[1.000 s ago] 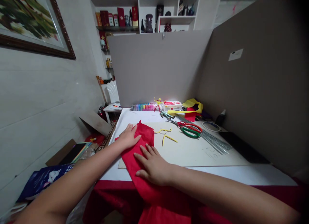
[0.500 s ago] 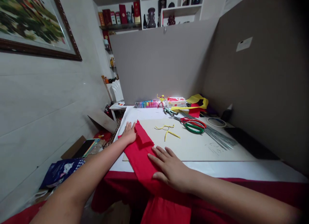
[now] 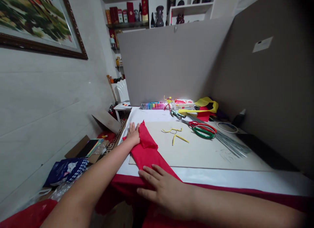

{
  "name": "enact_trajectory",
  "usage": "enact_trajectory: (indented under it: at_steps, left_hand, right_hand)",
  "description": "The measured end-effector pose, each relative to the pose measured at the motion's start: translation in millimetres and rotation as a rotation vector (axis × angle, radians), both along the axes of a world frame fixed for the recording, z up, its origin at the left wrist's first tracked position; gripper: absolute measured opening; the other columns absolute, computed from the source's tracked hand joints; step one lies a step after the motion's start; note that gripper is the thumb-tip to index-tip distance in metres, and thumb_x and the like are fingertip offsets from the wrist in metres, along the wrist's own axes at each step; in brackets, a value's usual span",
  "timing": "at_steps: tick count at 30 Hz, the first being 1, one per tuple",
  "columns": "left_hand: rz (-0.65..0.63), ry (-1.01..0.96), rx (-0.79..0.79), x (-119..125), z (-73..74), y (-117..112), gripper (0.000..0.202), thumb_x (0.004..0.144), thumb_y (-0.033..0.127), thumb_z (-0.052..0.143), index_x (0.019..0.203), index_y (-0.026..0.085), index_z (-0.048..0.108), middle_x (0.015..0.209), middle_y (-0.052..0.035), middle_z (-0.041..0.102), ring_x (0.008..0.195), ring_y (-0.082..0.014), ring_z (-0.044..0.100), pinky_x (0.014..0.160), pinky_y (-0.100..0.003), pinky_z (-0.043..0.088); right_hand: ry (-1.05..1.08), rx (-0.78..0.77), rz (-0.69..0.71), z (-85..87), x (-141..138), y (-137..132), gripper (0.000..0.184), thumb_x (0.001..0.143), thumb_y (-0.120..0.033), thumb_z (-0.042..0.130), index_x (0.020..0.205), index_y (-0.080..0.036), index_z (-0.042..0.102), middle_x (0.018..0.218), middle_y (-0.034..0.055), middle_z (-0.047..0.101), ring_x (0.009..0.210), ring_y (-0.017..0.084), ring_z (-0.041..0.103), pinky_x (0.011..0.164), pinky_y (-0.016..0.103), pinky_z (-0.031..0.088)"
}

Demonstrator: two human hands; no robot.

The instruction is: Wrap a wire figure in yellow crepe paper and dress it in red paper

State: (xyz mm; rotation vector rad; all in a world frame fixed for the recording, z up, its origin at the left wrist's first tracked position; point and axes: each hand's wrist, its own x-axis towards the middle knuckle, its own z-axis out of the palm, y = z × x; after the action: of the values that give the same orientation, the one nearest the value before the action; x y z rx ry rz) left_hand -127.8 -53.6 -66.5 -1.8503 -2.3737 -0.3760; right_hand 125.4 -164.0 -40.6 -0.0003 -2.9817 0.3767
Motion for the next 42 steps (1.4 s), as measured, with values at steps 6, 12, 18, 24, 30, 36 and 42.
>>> enact_trajectory:
  at_steps: [6, 12, 18, 24, 30, 36, 42]
  left_hand:
    - [-0.01, -0.063, -0.033, -5.5, -2.9, 1.4, 0.063, 0.083, 0.04, 0.056, 0.138, 0.018, 0.035, 0.147, -0.0168, 0.028, 0.135, -0.036, 0.024, 0.104, -0.05, 0.03]
    - [0.032, -0.143, -0.048, -5.5, -3.8, 5.9, 0.075, 0.084, 0.047, 0.043, 0.145, 0.012, 0.016, 0.155, -0.0162, 0.001, 0.14, -0.0333, -0.009, 0.108, -0.05, 0.02]
    - [0.021, -0.154, 0.044, -6.2, -2.8, 9.5, 0.069, 0.083, 0.051, 0.041, 0.139, 0.012, 0.032, 0.154, -0.0152, 0.007, 0.14, -0.0308, -0.007, 0.111, -0.046, 0.019]
    - [-0.113, -0.101, 0.133, -2.6, 4.1, 5.2, 0.06, 0.078, 0.037, 0.053, 0.135, 0.019, 0.043, 0.154, -0.006, 0.013, 0.142, -0.0247, -0.005, 0.113, -0.04, 0.019]
    - [-0.302, -0.095, 0.066, -1.6, -0.6, 8.3, 0.049, 0.083, 0.042, 0.045, 0.124, 0.017, 0.057, 0.142, -0.0094, 0.041, 0.139, -0.0253, 0.019, 0.11, -0.037, 0.028]
    - [-0.429, -0.067, 0.065, 2.5, 3.9, 9.5, 0.05, 0.087, 0.035, 0.04, 0.128, 0.009, 0.051, 0.145, -0.0111, 0.038, 0.14, -0.0239, 0.015, 0.113, -0.037, 0.022]
    - [-0.448, -0.075, 0.01, 3.2, 6.0, 9.4, 0.046, 0.088, 0.031, 0.035, 0.126, 0.014, 0.055, 0.134, -0.0089, 0.052, 0.127, -0.0219, 0.044, 0.105, -0.036, 0.037]
  right_hand:
    - [0.107, -0.047, -0.072, 19.0, -17.4, 25.5, 0.036, 0.09, -0.033, 0.046, 0.12, -0.016, 0.056, 0.127, 0.0124, 0.054, 0.119, 0.023, 0.047, 0.101, 0.034, 0.036]
    - [0.002, 0.067, -0.305, 11.9, -46.1, 76.7, 0.072, 0.083, -0.06, 0.048, 0.138, -0.015, 0.039, 0.142, 0.021, 0.035, 0.131, 0.035, 0.033, 0.104, 0.048, 0.03]
    - [-0.083, 0.131, -0.543, 1.5, -45.8, 105.0, 0.08, 0.082, -0.067, 0.039, 0.138, -0.01, 0.04, 0.141, 0.0287, 0.033, 0.13, 0.044, 0.031, 0.101, 0.057, 0.029]
    - [-0.125, 0.161, -0.607, 2.3, -49.1, 102.7, 0.077, 0.083, -0.065, 0.041, 0.137, -0.01, 0.042, 0.138, 0.0288, 0.037, 0.128, 0.044, 0.034, 0.1, 0.056, 0.03]
    - [-0.067, 0.182, -0.606, 4.1, -43.7, 94.2, 0.068, 0.084, -0.059, 0.046, 0.134, -0.012, 0.046, 0.135, 0.0249, 0.044, 0.124, 0.04, 0.041, 0.097, 0.053, 0.034]
    - [0.046, 0.219, -0.599, 24.2, 11.0, 129.5, 0.027, 0.087, -0.033, 0.051, 0.11, -0.025, 0.064, 0.12, 0.0069, 0.061, 0.109, 0.021, 0.055, 0.093, 0.031, 0.041]
    - [0.112, 0.329, -1.009, 34.7, 104.8, 199.6, 0.032, 0.087, -0.021, 0.043, 0.108, -0.012, 0.065, 0.111, 0.0197, 0.062, 0.1, 0.032, 0.055, 0.084, 0.042, 0.042]
